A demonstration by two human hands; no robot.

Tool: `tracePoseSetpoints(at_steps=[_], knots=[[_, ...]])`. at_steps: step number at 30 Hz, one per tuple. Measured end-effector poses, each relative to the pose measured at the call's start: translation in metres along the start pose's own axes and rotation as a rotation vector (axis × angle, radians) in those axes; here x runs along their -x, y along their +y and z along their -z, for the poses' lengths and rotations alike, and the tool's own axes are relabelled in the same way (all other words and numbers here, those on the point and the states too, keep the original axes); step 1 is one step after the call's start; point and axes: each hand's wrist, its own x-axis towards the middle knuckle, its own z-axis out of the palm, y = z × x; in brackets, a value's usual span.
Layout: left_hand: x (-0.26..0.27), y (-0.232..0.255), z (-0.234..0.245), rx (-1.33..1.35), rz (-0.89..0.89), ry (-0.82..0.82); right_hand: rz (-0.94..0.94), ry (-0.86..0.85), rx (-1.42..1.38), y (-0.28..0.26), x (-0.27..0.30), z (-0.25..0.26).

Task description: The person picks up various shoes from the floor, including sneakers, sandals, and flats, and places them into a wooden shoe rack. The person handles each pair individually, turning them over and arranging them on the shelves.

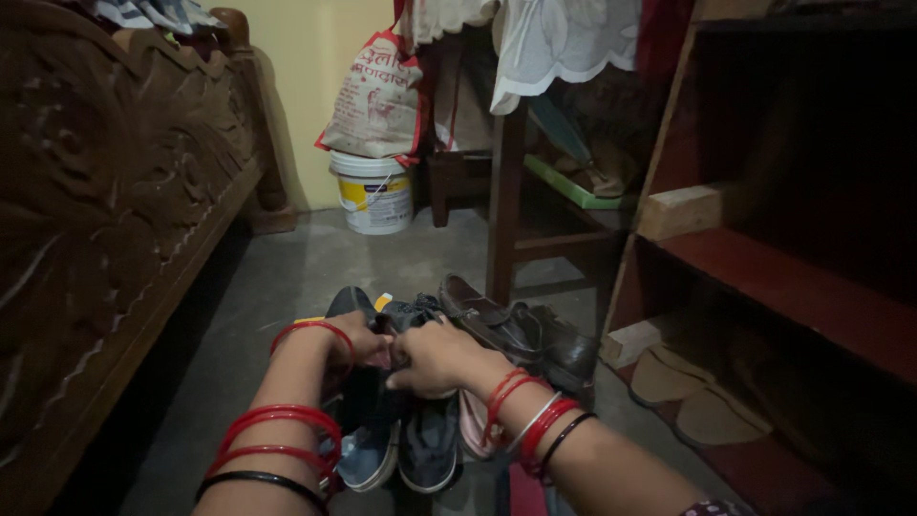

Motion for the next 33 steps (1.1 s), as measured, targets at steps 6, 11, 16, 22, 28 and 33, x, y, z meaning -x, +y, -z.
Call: tracePoseSetpoints(at_steps=[6, 11, 16, 22, 28, 33], knots=[[-0.008, -0.009, -0.013, 0.16, -0.073, -0.009, -0.179, 0.391, -0.212, -0.002, -0.022, -0.029], [-0.018, -0.022, -0.013, 0.253, -0.058, 0.055, -0.061, 0.345, -0.261, 0.016, -0.047, -0.061], [-0.017, -0.02, -0.009, 0.297, -0.077, 0.24, 0.245, 0.183, -0.691, 0.043, -0.064, -0.08], [-0.001, 0.028, -0.014, 0.283, -0.272, 0.765, 0.043, 0.309, -1.333, 0.042, -0.065, -0.065], [-0.017, 0.122, -0.049, 0.663, -0.642, 0.897, -0.237, 0.736, -1.581, 0.071, -0.002, -0.025], [-0.025, 0.192, -0.083, 0.942, -0.724, 0.838, -0.367, 0.933, -1.512, 0.12, 0.066, 0.027]])
